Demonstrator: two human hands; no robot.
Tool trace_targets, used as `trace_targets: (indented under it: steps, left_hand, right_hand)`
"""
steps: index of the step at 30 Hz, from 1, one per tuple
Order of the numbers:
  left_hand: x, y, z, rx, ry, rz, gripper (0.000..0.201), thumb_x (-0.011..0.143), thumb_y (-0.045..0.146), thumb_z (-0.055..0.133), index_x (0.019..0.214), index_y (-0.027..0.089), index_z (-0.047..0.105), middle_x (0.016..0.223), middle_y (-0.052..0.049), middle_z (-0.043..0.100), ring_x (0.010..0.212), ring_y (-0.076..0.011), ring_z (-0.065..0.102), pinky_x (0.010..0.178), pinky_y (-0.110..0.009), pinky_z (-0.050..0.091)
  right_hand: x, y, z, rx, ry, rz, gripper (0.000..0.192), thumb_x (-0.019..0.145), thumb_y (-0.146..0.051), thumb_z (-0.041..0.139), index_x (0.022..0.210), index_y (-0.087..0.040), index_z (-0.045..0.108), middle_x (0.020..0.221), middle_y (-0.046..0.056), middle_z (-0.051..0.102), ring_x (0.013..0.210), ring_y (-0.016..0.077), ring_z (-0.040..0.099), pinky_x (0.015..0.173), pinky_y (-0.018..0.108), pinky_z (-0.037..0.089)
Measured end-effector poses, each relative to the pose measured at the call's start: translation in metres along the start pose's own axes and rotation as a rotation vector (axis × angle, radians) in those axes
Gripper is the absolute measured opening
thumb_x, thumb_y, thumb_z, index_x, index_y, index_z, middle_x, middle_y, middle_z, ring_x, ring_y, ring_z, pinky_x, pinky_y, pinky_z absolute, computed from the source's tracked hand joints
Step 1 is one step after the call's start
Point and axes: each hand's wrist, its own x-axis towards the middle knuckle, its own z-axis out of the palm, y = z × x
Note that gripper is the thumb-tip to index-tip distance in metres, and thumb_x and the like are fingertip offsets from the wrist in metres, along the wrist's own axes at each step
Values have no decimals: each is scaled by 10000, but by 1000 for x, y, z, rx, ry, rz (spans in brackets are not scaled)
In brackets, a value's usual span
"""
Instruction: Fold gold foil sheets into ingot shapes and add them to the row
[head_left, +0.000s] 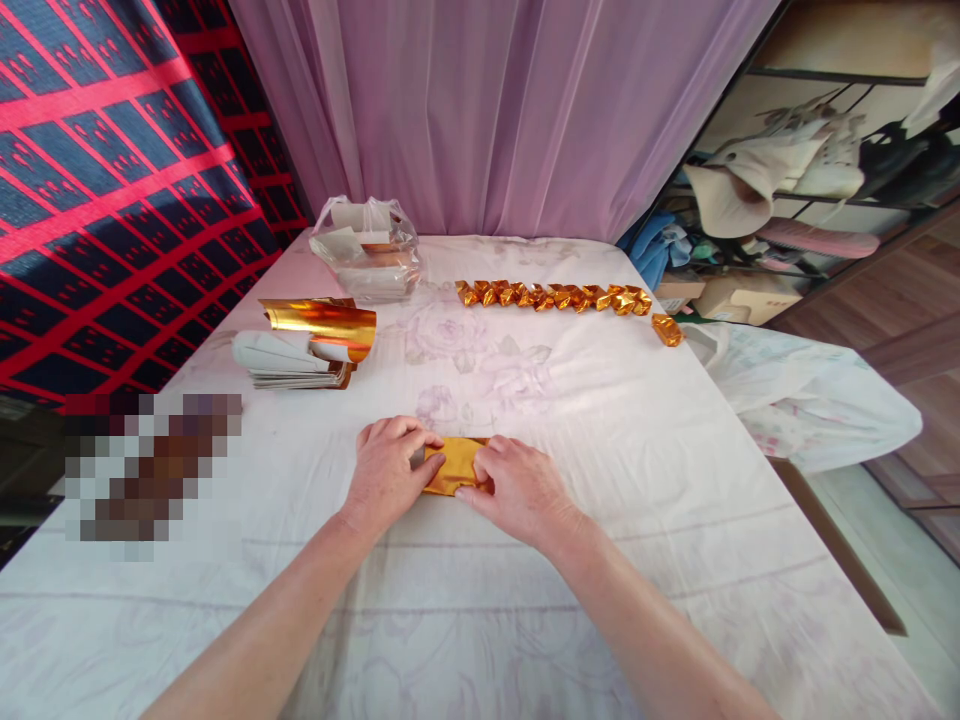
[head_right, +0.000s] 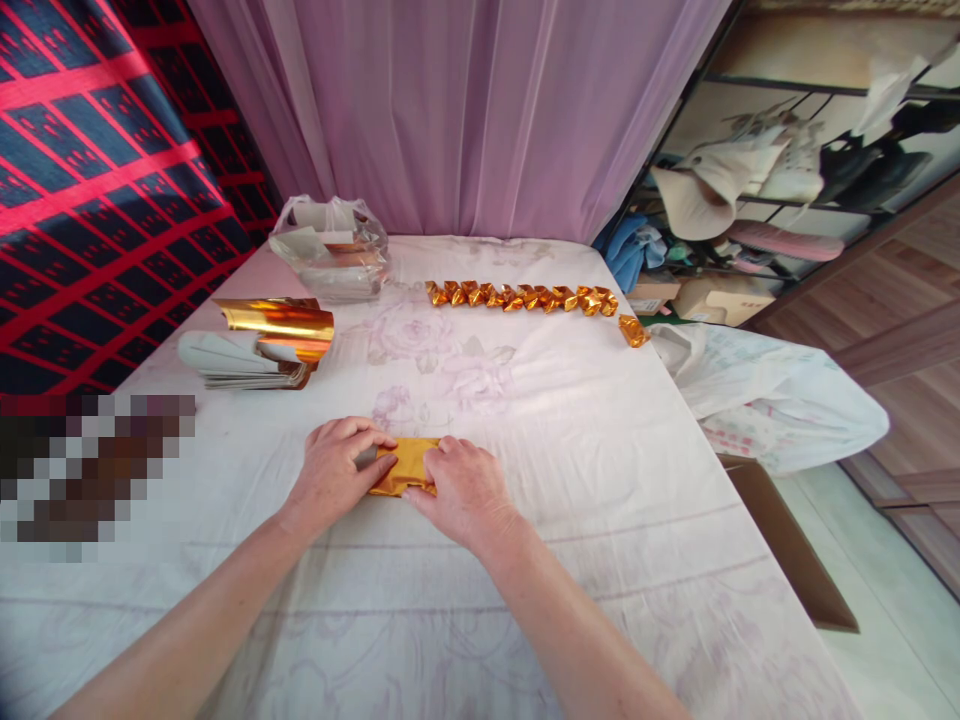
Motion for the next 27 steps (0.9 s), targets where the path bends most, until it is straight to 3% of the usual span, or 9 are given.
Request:
trace_targets:
  steps: [19,27]
  left_hand:
    - [0,-1,-1,14,-14,14,123,811,287,705,930,297,737,1031,1,674,1041,-246,581,965,-440,372]
    - [-6,3,-7,51,-69,83,275,814,436,684,1026,262,684,1091,-30,635,1083,-274,551,981,-458,377]
  right_hand:
    - [1,0,-3,11,-26,14,269,826,-445,700,739,-205,616,847,12,633,789,166,579,639,275,326]
    - [1,1,-3,24,-17,1,270,833,-461,690,761,-205,640,861,21,647,791,170,593,647,281,344]
